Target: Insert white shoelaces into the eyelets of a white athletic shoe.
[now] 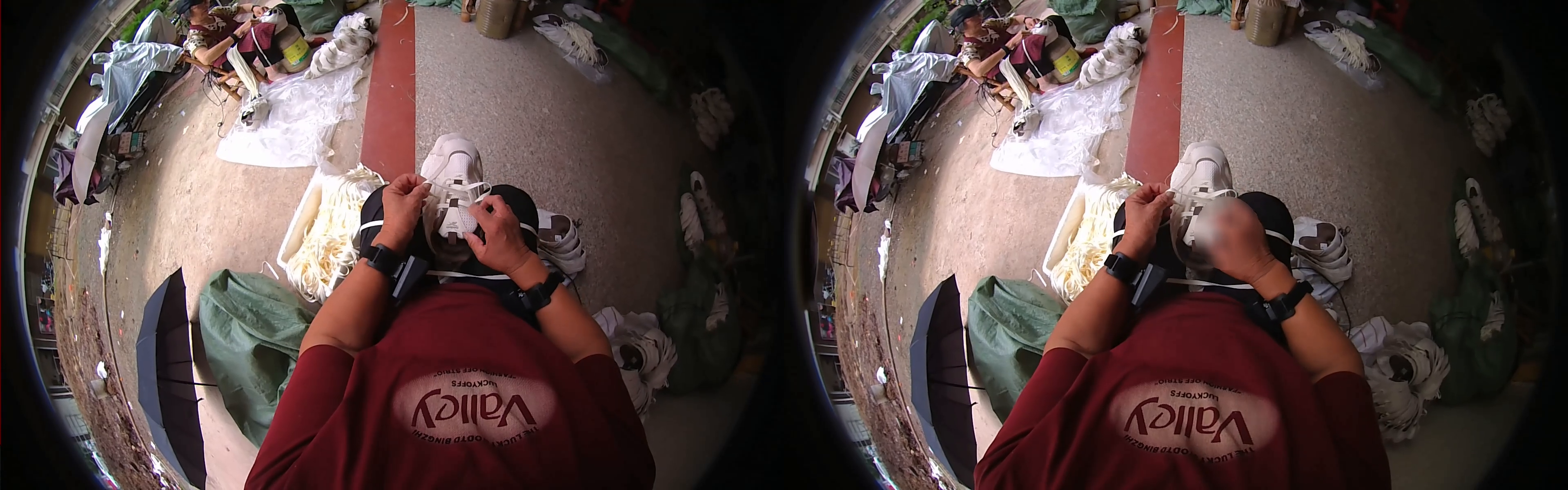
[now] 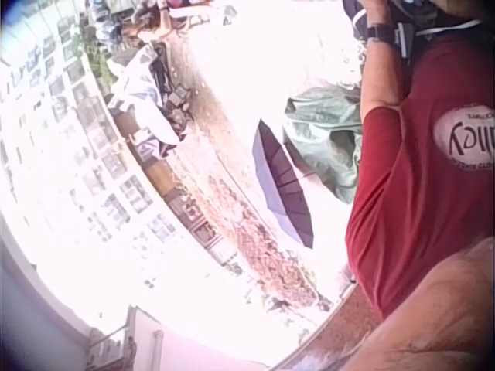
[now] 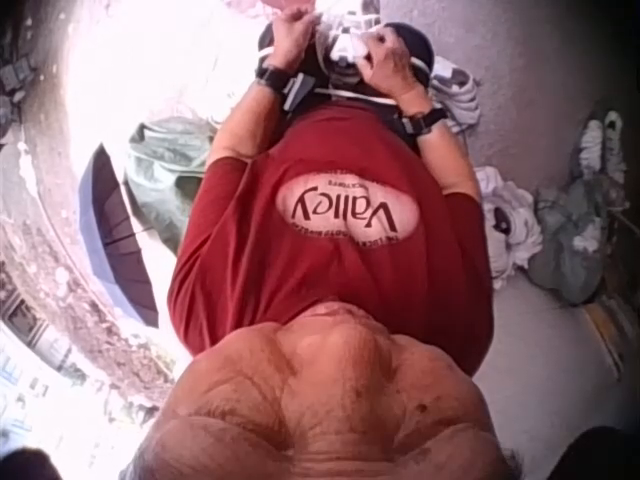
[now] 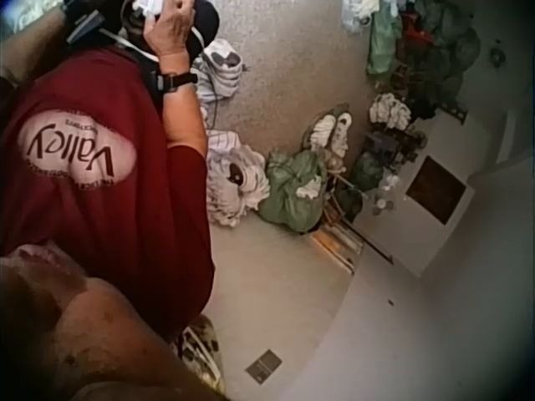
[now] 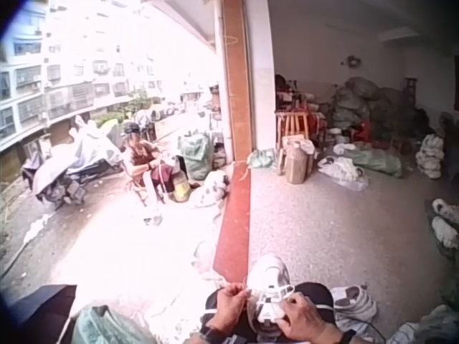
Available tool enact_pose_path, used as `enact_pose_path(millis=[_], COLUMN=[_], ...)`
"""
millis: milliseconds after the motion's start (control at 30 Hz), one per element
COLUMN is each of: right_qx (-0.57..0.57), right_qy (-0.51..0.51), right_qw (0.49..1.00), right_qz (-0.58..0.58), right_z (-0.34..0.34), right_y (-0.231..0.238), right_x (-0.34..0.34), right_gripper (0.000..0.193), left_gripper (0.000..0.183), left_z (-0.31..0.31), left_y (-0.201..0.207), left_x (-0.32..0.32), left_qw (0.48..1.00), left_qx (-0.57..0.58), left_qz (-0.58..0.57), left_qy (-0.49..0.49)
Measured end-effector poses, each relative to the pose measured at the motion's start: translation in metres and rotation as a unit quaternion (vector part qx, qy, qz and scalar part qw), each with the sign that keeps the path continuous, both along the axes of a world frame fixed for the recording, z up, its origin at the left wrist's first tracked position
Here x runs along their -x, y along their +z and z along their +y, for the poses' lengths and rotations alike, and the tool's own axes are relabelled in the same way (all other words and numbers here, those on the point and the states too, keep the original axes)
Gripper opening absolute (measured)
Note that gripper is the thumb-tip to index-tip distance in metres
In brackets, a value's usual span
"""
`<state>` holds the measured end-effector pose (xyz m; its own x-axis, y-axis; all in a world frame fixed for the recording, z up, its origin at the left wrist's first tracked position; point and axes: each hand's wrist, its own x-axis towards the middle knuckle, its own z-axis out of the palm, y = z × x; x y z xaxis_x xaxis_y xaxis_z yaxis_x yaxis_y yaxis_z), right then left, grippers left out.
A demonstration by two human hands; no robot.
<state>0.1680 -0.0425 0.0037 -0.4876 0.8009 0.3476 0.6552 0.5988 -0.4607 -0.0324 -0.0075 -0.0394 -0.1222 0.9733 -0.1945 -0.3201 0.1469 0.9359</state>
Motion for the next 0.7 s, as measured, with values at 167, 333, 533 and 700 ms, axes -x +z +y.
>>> enact_pose_path(millis=[167,333,533,700], right_qx=[0.027,0.011,-0.006,0.062], right_qy=[0.013,0.005,-0.033,-0.065], right_qw=[1.0,1.0,0.993,0.986], right_qz=[-0.006,-0.011,0.111,0.143], right_z=[0.001,0.004,0.01,0.011], right_y=[-0.004,-0.016,-0.031,-0.039], right_x=[-0.003,-0.006,-0.008,-0.009], right_gripper=[0.046,0.049,0.043,0.037], left_gripper=[0.006,0.006,0.021,0.026], left_z=[0.001,-0.007,-0.026,-0.034], left_y=[-0.01,0.002,0.031,0.032], left_x=[0.001,-0.009,-0.021,-0.024], left_qw=[0.996,0.965,0.742,0.611], left_qx=[-0.056,-0.116,-0.451,-0.43], left_qz=[0.063,0.221,0.471,0.617], left_qy=[-0.007,0.077,-0.157,-0.247])
